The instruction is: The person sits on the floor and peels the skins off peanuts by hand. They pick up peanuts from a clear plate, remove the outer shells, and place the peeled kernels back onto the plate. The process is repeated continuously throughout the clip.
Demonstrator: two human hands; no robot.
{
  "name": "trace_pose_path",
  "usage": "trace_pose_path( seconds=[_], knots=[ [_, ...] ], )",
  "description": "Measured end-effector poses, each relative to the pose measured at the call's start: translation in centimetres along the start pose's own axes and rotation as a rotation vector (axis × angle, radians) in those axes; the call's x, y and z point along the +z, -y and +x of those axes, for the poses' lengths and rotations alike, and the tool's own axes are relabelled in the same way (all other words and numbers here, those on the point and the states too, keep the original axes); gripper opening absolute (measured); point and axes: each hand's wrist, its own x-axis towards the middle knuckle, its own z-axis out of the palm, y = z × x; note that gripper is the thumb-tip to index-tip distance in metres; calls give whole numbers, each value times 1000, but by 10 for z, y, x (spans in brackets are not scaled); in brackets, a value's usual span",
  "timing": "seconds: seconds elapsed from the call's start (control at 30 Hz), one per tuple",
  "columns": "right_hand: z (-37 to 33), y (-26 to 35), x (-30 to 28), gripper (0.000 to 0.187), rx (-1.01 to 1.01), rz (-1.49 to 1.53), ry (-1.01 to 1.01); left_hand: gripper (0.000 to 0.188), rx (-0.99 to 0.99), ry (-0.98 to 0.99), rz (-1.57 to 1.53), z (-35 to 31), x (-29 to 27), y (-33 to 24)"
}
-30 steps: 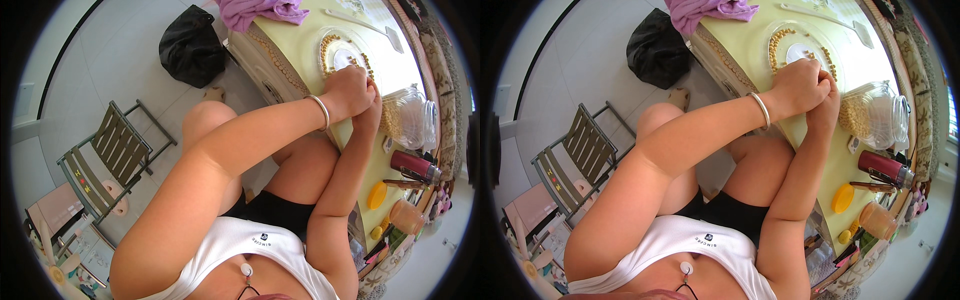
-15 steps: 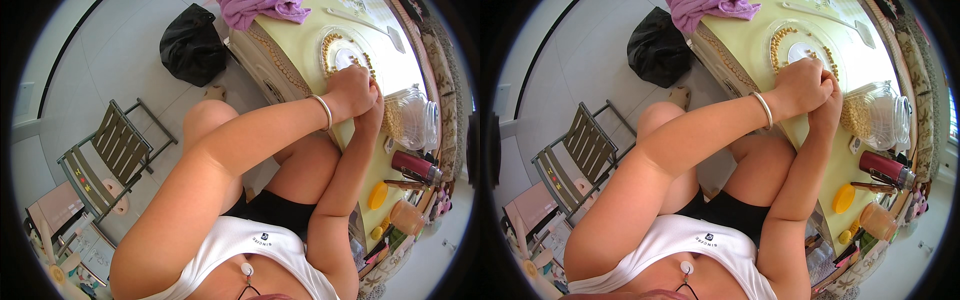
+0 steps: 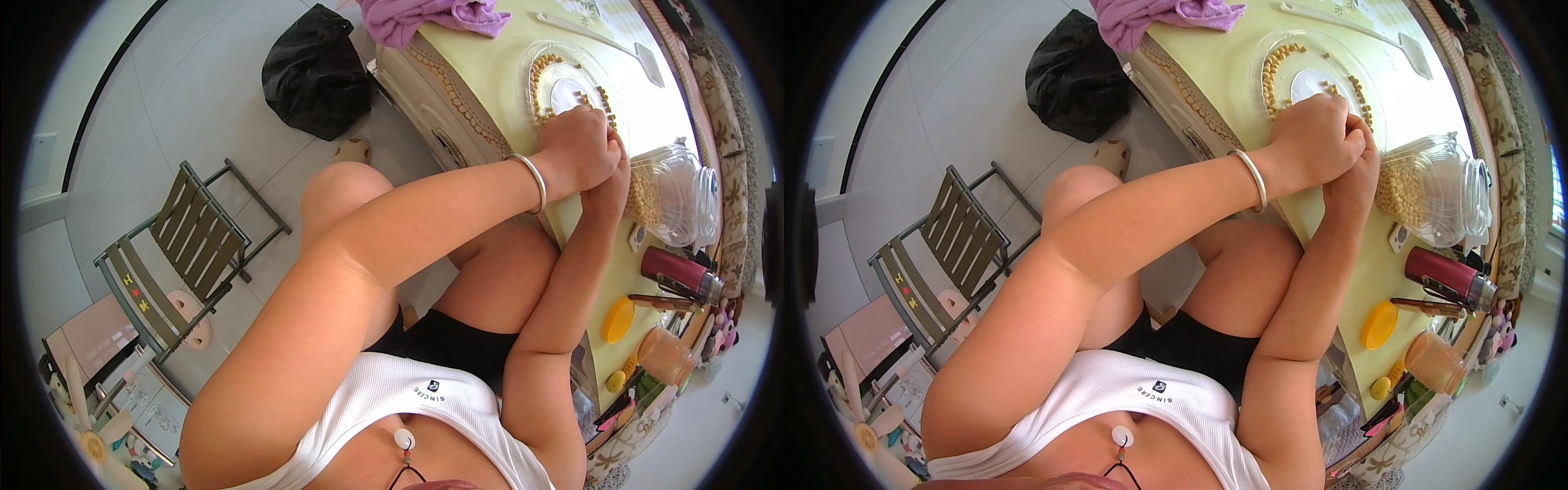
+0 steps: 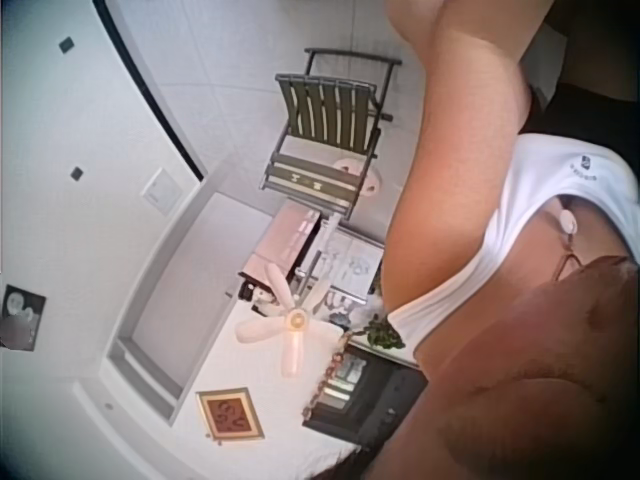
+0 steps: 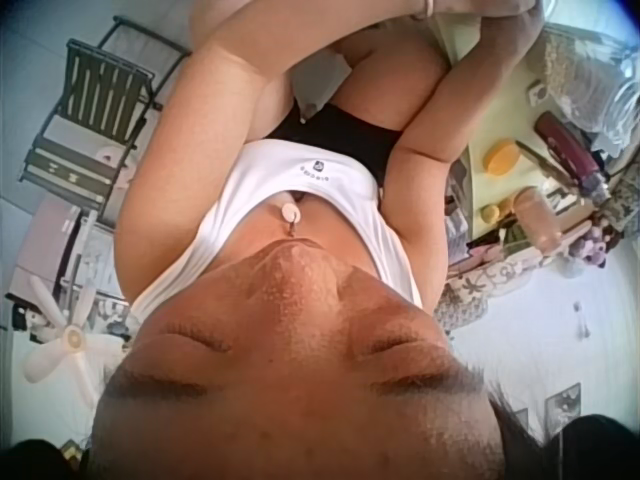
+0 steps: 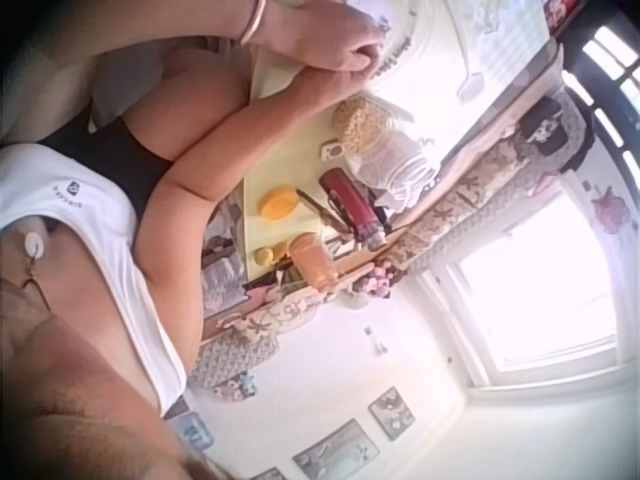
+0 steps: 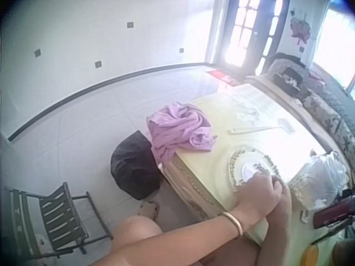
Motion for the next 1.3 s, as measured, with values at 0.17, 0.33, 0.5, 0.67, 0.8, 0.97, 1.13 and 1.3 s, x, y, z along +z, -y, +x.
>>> trace_pose_path(
  seconds=[0.17, 0.33, 0.5, 0.67, 0.8, 0.97, 1.13, 1.3],
  knots=[
    [1, -1, -1, 16, 4, -14, -7, 30, -11, 5, -1, 0, 0, 0],
    [0, 2, 2, 16, -6, -47, -4, 30, 8, -7, -11, 0, 0, 0],
    [0, 1, 0, 15, 2, -10, -12, 30, 13, -5, -11, 1, 2, 0],
    [1, -1, 0, 14, -1, -13, -11, 31, 13, -17, 1, 1, 1, 1],
    [1, 0, 1, 15, 0, -23, -16, 31, 8, -21, 8, 1, 2, 0],
    [6, -7, -11, 21, 11, -53, 42, 30, 17, -26, -3, 1, 2, 2],
    [8, -9, -16, 21, -2, -63, 78, 30, 18, -22, -7, 1, 3, 2],
    [5, -5, -11, 22, 11, -64, 53, 30, 18, -16, 22, 1, 2, 1]
  ],
)
